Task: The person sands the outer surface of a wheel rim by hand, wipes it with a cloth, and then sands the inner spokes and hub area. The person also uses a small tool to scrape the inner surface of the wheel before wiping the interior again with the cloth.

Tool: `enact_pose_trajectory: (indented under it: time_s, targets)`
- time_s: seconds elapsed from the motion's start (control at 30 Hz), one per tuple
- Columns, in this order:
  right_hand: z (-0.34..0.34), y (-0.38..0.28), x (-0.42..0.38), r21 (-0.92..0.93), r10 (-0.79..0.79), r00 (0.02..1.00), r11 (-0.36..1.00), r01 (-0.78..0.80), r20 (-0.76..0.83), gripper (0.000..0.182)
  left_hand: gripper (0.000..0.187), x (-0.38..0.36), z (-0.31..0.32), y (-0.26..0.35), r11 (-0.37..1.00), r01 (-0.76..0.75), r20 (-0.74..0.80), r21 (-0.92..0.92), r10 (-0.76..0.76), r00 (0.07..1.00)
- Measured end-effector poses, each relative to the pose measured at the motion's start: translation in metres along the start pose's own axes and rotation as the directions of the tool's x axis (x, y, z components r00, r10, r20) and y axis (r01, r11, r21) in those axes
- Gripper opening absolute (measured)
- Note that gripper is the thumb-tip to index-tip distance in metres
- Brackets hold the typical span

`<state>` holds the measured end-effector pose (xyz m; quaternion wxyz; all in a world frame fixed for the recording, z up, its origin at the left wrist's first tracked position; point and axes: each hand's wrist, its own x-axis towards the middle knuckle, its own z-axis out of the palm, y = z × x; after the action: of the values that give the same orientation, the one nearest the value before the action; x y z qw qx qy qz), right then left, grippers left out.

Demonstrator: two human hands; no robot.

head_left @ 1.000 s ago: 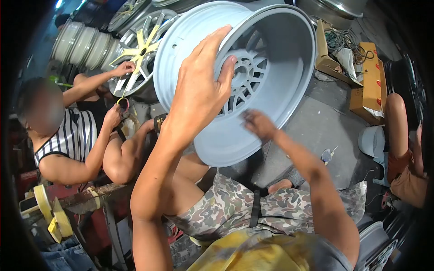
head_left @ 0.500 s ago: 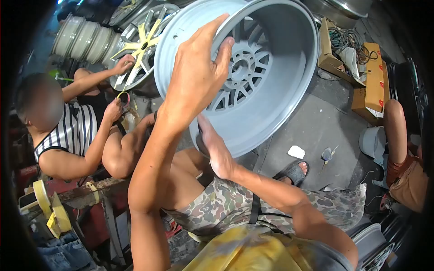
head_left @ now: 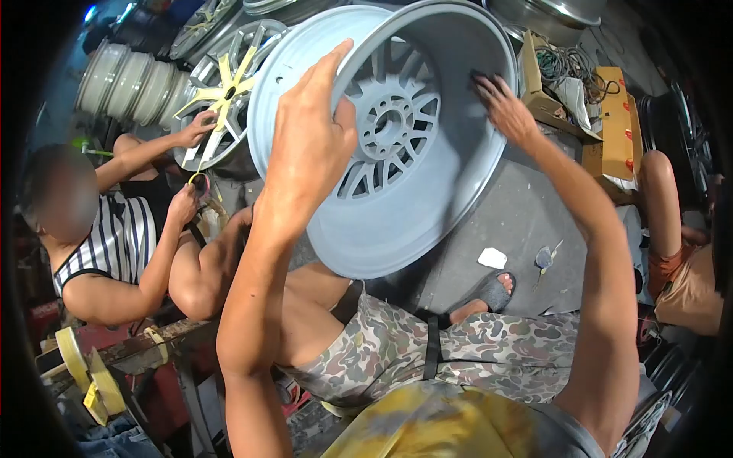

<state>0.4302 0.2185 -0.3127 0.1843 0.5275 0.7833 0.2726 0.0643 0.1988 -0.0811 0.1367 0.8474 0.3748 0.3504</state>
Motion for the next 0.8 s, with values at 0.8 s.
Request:
enact_pose_trajectory:
  time_s: [0.8]
  targets:
    - [-0.115, -0.271, -0.130, 0.991, 0.155, 0.987, 0.117, -0.063, 0.045, 0.035, 0.035, -0.005, 0.018, 0.020, 0.996, -0.092, -0.076, -0.017, 0.091, 0.993]
